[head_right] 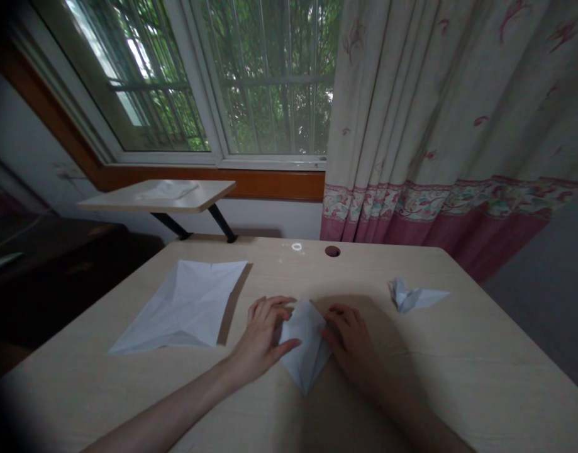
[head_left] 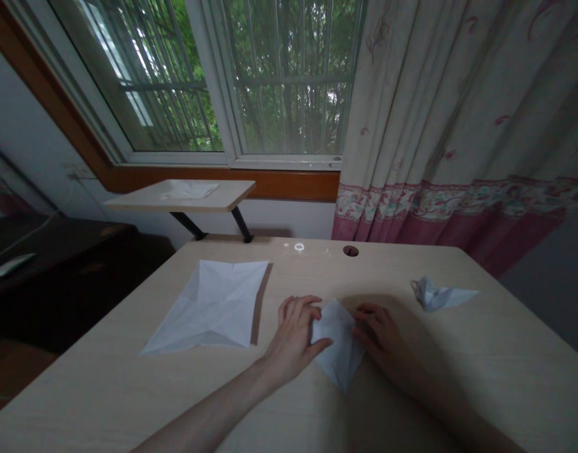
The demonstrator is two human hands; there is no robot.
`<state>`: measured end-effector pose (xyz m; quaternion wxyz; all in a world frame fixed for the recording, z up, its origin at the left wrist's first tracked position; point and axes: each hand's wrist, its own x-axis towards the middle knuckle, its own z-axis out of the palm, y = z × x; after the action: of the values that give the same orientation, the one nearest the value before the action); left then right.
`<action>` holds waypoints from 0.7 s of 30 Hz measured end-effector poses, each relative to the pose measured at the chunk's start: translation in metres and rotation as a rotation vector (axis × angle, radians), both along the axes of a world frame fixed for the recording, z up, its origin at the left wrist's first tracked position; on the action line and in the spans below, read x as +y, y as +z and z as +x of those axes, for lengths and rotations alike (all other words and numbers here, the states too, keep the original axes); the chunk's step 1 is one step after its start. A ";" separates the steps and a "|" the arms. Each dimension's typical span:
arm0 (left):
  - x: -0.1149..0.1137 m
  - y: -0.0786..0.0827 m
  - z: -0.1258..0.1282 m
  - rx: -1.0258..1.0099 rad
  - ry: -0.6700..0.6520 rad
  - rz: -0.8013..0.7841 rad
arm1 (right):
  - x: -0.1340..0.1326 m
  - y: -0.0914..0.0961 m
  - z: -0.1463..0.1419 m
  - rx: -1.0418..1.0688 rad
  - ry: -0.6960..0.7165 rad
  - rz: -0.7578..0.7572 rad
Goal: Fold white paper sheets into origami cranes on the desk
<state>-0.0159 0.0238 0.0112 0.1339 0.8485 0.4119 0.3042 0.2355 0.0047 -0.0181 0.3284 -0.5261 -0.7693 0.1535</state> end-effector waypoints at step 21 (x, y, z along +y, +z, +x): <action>-0.007 0.003 -0.001 0.047 -0.276 -0.070 | -0.011 0.027 0.000 0.213 0.185 -0.073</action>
<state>-0.0169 0.0168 0.0145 0.1946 0.8987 0.3047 0.2484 0.2359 -0.0062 0.0087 0.3733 -0.4451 -0.7693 0.2659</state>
